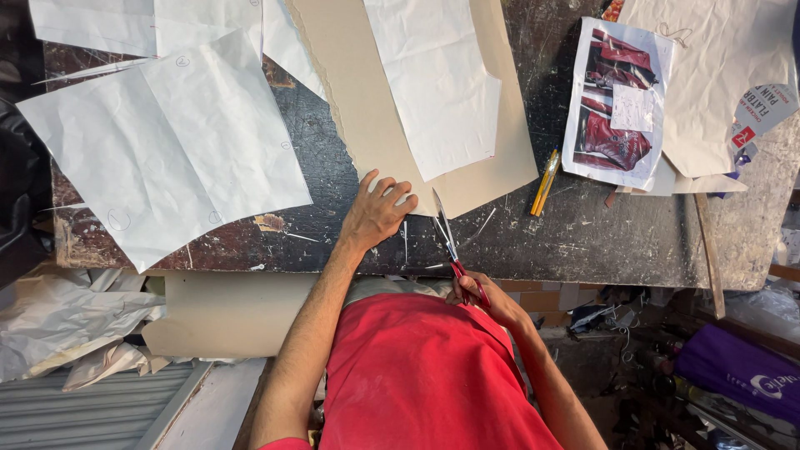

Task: The person uses scissors to cut a large piece of cardboard along a paper pattern placed on top. They reposition the cardboard and pattern as needed and continue cutting along the traced outline.

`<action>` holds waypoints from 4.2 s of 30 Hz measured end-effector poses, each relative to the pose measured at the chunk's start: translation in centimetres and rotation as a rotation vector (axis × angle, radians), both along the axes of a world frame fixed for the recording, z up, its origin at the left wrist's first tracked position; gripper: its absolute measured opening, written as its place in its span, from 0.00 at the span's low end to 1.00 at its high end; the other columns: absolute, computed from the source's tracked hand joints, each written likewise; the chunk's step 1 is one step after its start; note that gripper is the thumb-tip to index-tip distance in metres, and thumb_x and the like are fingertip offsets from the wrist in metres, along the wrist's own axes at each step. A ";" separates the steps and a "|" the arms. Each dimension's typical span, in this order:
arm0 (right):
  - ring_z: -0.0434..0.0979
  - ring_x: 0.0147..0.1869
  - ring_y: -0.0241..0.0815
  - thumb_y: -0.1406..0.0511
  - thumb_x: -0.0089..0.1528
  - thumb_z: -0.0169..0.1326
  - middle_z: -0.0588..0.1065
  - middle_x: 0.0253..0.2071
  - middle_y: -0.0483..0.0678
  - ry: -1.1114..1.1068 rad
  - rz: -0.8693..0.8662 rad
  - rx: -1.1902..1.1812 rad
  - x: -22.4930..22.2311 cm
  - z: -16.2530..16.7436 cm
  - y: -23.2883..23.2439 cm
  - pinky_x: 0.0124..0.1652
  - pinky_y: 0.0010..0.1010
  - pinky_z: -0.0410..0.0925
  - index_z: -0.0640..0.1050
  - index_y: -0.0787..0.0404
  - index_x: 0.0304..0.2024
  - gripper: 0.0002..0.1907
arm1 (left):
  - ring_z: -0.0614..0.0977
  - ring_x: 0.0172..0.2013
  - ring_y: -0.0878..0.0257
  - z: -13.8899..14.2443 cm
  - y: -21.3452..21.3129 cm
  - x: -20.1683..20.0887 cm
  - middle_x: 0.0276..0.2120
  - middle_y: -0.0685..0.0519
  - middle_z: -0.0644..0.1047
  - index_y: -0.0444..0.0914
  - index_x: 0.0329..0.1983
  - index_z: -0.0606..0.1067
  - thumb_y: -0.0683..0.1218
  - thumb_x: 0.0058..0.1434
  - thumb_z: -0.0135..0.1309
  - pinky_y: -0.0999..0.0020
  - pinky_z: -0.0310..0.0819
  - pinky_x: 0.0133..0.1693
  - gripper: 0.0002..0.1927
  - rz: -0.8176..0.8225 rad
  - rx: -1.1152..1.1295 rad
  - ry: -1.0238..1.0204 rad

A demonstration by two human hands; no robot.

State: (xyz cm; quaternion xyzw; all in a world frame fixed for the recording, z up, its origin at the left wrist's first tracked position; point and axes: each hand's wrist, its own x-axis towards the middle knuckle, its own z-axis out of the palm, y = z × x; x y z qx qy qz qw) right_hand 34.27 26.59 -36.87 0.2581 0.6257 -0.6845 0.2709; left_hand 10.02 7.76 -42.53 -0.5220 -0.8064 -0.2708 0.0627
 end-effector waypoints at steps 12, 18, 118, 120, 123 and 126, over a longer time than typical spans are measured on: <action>0.68 0.28 0.36 0.33 0.62 0.41 0.71 0.21 0.45 -0.018 0.077 0.215 -0.6 -0.5 0.2 0.32 0.30 0.63 0.72 0.60 0.21 0.40 | 0.72 0.55 0.59 -0.2 0.3 0.3 0.50 0.62 0.73 0.51 0.49 0.73 0.42 0.58 0.64 0.41 0.56 0.70 0.19 0.030 0.012 -0.043; 0.68 0.23 0.38 0.35 0.62 0.42 0.71 0.18 0.48 -0.122 0.055 0.270 -1.1 0.6 -0.8 0.27 0.29 0.62 0.71 0.61 0.20 0.38 | 0.73 0.54 0.60 -0.1 0.4 0.3 0.49 0.63 0.73 0.51 0.49 0.73 0.41 0.57 0.64 0.40 0.55 0.69 0.20 0.044 0.039 -0.051; 0.70 0.23 0.34 0.32 0.58 0.40 0.70 0.16 0.43 -0.116 0.182 0.316 -22.1 -1.3 4.3 0.26 0.30 0.63 0.74 0.64 0.21 0.43 | 0.44 0.76 0.50 -3.7 11.0 -34.6 0.77 0.57 0.54 0.61 0.70 0.69 0.71 0.73 0.52 0.21 0.27 0.67 0.26 0.130 0.034 0.172; 0.65 0.23 0.33 0.33 0.61 0.39 0.64 0.15 0.41 -0.045 0.177 0.328 -22.7 -1.7 4.5 0.25 0.30 0.60 0.70 0.63 0.19 0.41 | 0.48 0.75 0.49 -3.6 11.0 -34.9 0.76 0.57 0.56 0.58 0.69 0.71 0.69 0.77 0.54 0.17 0.35 0.66 0.24 0.117 0.031 0.144; 0.65 0.23 0.33 0.34 0.60 0.45 0.64 0.17 0.40 -0.067 0.125 0.220 -23.7 -2.2 4.2 0.25 0.30 0.62 0.68 0.63 0.21 0.39 | 0.60 0.71 0.53 -3.1 11.5 -37.1 0.71 0.61 0.65 0.53 0.69 0.71 0.52 0.75 0.57 0.28 0.55 0.65 0.20 0.102 0.020 0.158; 0.65 0.22 0.33 0.35 0.59 0.46 0.64 0.16 0.42 -0.142 0.154 0.256 -24.1 -1.8 4.2 0.24 0.31 0.60 0.70 0.62 0.21 0.38 | 0.69 0.62 0.60 -2.2 12.2 -41.4 0.64 0.66 0.74 0.55 0.72 0.71 0.43 0.75 0.58 0.40 0.64 0.62 0.24 -0.032 0.085 0.090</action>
